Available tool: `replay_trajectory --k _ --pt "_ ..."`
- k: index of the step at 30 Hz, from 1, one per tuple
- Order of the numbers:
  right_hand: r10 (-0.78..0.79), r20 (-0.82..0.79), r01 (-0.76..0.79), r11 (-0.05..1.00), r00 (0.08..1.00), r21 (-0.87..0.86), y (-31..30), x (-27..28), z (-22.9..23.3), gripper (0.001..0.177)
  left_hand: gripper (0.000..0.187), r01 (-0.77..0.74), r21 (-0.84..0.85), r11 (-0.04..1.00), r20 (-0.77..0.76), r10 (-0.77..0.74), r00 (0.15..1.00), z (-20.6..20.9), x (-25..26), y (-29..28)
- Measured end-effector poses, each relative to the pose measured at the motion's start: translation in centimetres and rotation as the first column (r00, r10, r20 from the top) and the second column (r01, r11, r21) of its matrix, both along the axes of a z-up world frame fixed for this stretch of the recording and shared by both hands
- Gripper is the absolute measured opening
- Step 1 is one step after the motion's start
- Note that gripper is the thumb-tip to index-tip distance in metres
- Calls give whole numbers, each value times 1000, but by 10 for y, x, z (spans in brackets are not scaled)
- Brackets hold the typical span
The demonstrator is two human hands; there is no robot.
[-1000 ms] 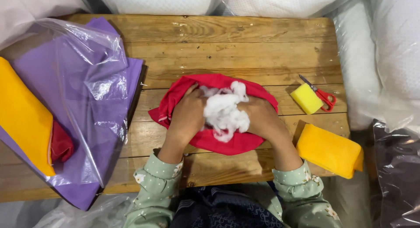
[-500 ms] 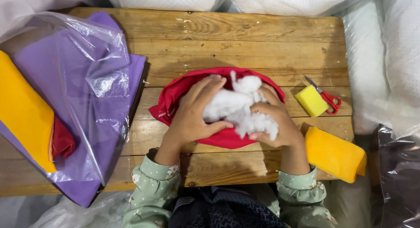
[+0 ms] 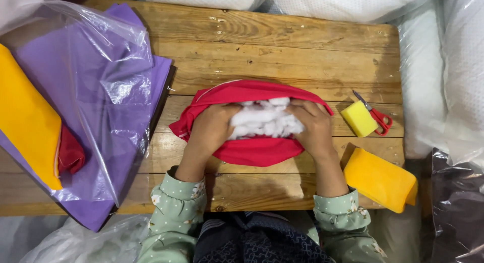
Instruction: Stuffing a red fabric pouch with white fiberfill material on a wooden workbench.
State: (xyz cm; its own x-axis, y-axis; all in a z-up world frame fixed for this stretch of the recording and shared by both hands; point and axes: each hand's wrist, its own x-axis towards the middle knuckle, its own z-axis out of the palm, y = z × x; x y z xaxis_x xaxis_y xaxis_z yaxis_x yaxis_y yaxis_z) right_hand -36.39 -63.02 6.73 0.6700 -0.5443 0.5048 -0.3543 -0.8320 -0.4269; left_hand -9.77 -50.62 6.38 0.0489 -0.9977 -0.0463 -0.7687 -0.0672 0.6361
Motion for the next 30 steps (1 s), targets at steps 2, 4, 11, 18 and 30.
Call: replay_trajectory --k 2,4,11,18,30 --pt "-20 42 21 999 999 -36 -4 -3 -3 24 22 -33 -31 999 -18 33 999 26 0 3" --pt "-40 88 46 996 995 -71 1 4 9 25 15 -65 -60 996 -33 63 997 35 -3 4" --pt "53 315 -122 972 947 200 28 25 4 44 85 157 -586 795 -14 -203 979 53 -43 -5" --pt "240 22 -238 943 971 231 18 22 58 32 77 94 -249 964 147 -58 987 20 -32 -10" --pt "-218 170 233 969 961 -76 0 3 17 50 46 -79 161 984 -247 118 962 28 -14 -5"
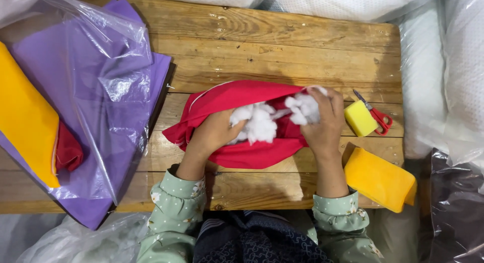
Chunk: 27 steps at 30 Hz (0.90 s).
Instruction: Stuffing a red fabric pouch with white fiberfill material on a wooden workbench.
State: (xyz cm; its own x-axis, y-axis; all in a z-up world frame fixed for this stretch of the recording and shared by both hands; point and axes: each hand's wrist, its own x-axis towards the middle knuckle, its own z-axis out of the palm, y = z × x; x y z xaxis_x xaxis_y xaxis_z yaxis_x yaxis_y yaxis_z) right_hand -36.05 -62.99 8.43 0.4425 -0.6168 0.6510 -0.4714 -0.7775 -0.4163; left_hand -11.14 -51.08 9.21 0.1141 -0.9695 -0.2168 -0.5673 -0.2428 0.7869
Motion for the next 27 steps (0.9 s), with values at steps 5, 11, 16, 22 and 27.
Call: replay_trajectory --k 5,11,16,22,27 --pt "343 118 -356 926 932 123 27 20 29 48 61 51 -162 985 95 -36 995 -2 -16 -3" --pt "425 -268 -391 904 865 172 33 30 -8 37 71 189 -134 973 10 -190 982 -3 -13 3" --pt "397 -379 -299 908 836 292 15 10 -18 46 89 361 -169 917 -226 -392 892 43 11 21" --pt "275 -19 -260 928 961 265 9 1 19 28 52 216 -272 938 -163 -266 950 30 27 23" --pt "78 -111 -99 976 991 -194 26 21 10 67 51 -72 -430 900 -118 23 993 7 24 9"
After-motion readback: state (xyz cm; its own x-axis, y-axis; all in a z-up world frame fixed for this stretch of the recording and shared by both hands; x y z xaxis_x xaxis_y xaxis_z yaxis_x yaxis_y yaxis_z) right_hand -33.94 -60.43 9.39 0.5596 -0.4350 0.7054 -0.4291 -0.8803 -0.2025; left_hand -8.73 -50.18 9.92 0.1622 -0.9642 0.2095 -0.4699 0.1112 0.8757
